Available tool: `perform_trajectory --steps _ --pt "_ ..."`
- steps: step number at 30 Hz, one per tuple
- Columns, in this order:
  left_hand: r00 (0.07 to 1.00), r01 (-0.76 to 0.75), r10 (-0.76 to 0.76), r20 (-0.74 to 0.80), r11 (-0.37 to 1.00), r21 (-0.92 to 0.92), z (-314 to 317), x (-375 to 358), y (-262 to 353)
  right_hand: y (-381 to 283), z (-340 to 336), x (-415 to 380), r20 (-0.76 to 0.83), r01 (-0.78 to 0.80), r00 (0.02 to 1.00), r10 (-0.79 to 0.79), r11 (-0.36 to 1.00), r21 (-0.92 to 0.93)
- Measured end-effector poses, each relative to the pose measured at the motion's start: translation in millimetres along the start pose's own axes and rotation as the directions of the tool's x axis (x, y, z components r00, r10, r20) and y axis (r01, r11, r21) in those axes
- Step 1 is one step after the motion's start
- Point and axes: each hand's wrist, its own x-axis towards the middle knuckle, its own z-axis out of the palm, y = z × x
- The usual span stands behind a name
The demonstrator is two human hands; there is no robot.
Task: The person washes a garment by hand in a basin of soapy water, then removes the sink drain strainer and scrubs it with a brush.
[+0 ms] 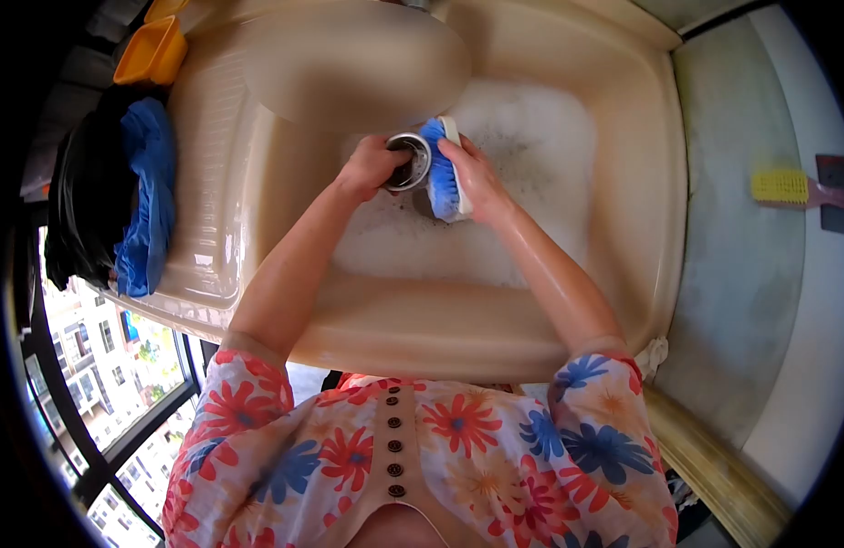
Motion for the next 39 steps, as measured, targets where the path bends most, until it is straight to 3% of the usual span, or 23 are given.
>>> perform_trajectory --steps 7,10,13,17,22,25,29,33,37,39 --pt "0.990 -0.032 0.052 -0.134 0.989 0.147 4 3 6 -23 4 20 0.092 0.021 0.996 -0.020 1.000 -0.008" --pt "0.975 -0.065 0.100 -0.197 0.982 0.177 -1 3 6 -16 10 10 0.002 -0.009 1.000 0.009 1.000 -0.027" --pt "0.960 -0.046 0.064 -0.272 0.996 0.071 -7 3 7 -8 14 -13 -0.012 -0.021 1.000 0.020 0.998 -0.055" --pt "0.981 0.005 0.002 -0.192 0.999 0.035 -1 -4 14 -22 16 -5 0.074 0.003 0.997 -0.002 1.000 -0.024" --pt "0.997 -0.007 0.024 -0.069 0.973 0.230 13 -18 21 -39 1 34 0.167 -0.032 0.985 0.051 0.993 -0.111" --pt "0.996 0.009 0.012 -0.089 0.972 0.233 15 -15 22 -42 1 36 0.142 -0.053 0.987 0.070 0.992 -0.117" --pt "0.985 0.030 -0.001 -0.171 0.986 0.166 3 -7 17 -30 16 8 0.060 -0.032 0.998 0.036 0.997 -0.072" --pt "0.944 0.049 -0.010 -0.331 0.993 0.109 -8 -10 20 -9 19 -27 -0.031 0.022 0.999 -0.027 0.987 -0.161" --pt "0.909 -0.089 0.094 -0.406 0.996 0.033 -6 0 6 -17 5 -33 0.012 -0.188 0.981 0.193 0.964 -0.187" --pt "0.955 -0.063 -0.013 -0.296 0.967 -0.247 -6 6 5 -12 -12 -30 -0.001 -0.178 0.982 0.186 0.939 -0.295"
